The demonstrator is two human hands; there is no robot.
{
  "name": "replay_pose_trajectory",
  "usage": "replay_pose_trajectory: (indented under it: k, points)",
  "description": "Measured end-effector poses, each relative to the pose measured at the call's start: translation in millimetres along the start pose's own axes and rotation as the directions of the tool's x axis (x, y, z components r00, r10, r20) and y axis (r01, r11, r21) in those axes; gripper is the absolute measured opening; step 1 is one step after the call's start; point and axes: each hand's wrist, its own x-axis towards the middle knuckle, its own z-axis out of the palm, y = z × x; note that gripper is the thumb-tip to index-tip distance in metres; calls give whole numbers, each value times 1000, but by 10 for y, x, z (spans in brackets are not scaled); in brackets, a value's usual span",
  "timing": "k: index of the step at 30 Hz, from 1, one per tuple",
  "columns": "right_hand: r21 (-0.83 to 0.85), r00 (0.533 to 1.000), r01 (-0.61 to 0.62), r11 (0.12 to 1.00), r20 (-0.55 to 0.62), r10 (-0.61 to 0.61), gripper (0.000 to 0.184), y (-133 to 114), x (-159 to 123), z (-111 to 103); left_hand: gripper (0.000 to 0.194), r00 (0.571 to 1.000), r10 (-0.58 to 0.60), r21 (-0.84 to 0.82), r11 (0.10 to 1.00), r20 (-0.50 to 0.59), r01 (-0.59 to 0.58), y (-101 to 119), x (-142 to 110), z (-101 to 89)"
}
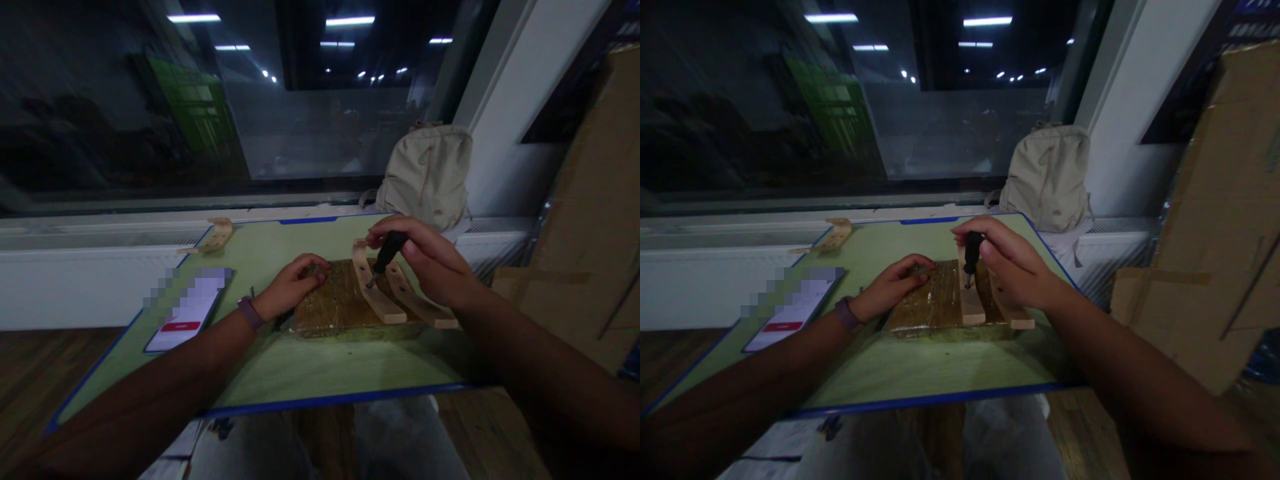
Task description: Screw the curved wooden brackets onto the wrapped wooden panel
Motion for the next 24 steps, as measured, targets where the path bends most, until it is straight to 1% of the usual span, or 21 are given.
replay_pose_trajectory:
  k: [2,5,6,8,10,11,12,14,15,16,18,20,22,24]
  points:
    - [77,999,-53,996,9,53,28,-28,3,17,14,1000,0,1,1000,1,0,6,0,1]
    - [193,992,-108,975,-43,119,16,-41,17,57,14,1000,1,3,1000,2,-1,9,1,0]
    - [215,989,-113,970,-66,130,15,-37,22,69,14,1000,2,4,1000,1,-2,8,1,-2]
    - [204,982,-85,975,-151,117,21,-17,29,82,14,1000,3,3,1000,0,-3,4,0,-5]
    - [127,967,-50,991,-242,79,30,10,27,76,14,1000,2,4,1000,0,-2,0,-1,-7]
    - [71,963,-35,997,-263,52,31,21,22,67,14,1000,2,5,1000,0,-2,0,-2,-7]
    - [11,965,-19,1000,-262,22,29,28,16,55,14,1000,1,6,1000,0,-1,0,-2,-8]
    - [-92,977,15,996,-209,-34,20,25,4,33,15,1000,-1,8,1000,-1,1,3,-2,-6]
    - [-120,982,40,992,-176,-61,17,14,0,27,15,1000,-1,10,1000,-1,1,6,-1,-5]
    - [-124,986,60,990,-145,-78,19,-1,-2,26,15,1000,-2,11,1000,-2,2,8,-1,-4]
    - [-60,993,53,997,-99,-59,27,-34,0,42,16,1000,-6,13,1000,-1,6,14,-3,-2]
    - [51,997,4,999,-73,0,28,-51,6,73,16,1000,-13,14,1000,4,12,17,-5,-1]
    - [128,994,-18,992,-106,31,24,-38,8,101,16,1000,-18,15,1000,11,18,19,-6,-1]
    - [97,979,19,995,-203,1,30,-6,0,110,15,1000,-18,16,1000,14,18,18,-6,-1]
